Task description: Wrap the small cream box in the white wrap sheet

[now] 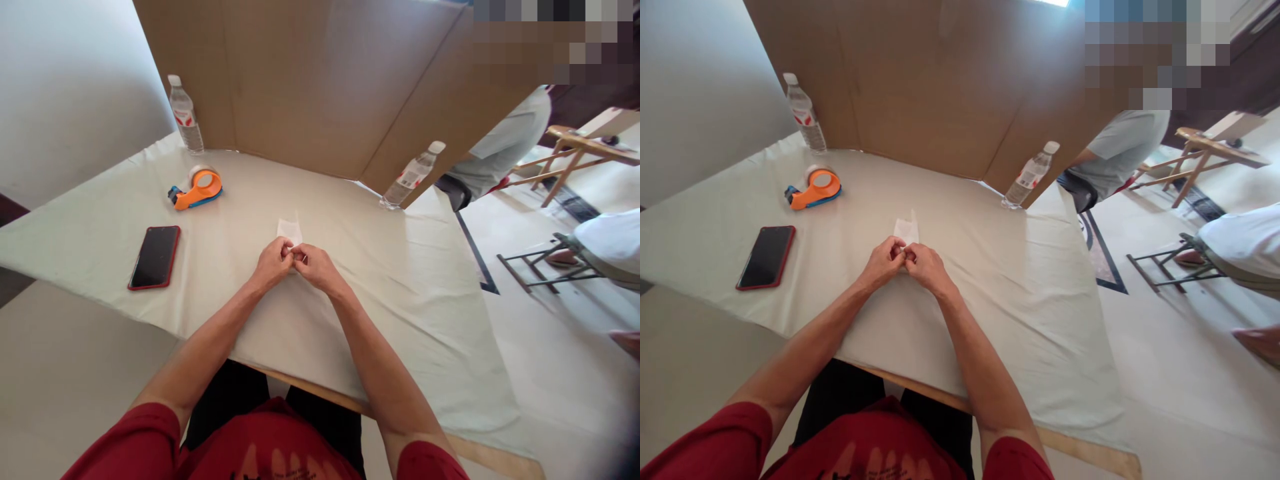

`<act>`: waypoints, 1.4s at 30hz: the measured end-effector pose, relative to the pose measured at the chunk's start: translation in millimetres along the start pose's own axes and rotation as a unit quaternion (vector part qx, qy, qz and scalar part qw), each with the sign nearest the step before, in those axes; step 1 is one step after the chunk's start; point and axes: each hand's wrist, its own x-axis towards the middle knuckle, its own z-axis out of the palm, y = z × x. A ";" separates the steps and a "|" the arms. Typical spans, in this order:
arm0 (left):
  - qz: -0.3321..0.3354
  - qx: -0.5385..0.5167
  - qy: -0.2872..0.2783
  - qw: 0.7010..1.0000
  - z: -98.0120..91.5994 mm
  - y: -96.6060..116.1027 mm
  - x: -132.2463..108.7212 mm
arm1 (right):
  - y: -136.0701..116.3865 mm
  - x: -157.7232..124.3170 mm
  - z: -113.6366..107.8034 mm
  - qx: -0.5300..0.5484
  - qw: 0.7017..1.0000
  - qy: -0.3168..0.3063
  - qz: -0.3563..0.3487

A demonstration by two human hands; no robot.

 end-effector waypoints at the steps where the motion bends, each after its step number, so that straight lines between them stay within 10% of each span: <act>1: 0.001 -0.003 -0.003 1.000 0.0 -0.6 0.3 | 1.9 -0.5 -1.2 0.020 1.000 -0.009 -0.007; 9: 0.014 -0.021 -0.013 1.000 0.0 -4.2 0.9 | 26.3 -4.5 4.5 0.252 0.962 0.097 0.038; 35: -0.011 -0.040 -0.006 0.999 1.4 -2.2 1.1 | 27.9 13.8 -11.6 0.121 0.991 -0.042 -0.044; 42: 0.005 -0.009 -0.006 1.000 1.0 -0.2 0.8 | 25.1 31.2 -29.6 0.093 0.995 0.004 -0.034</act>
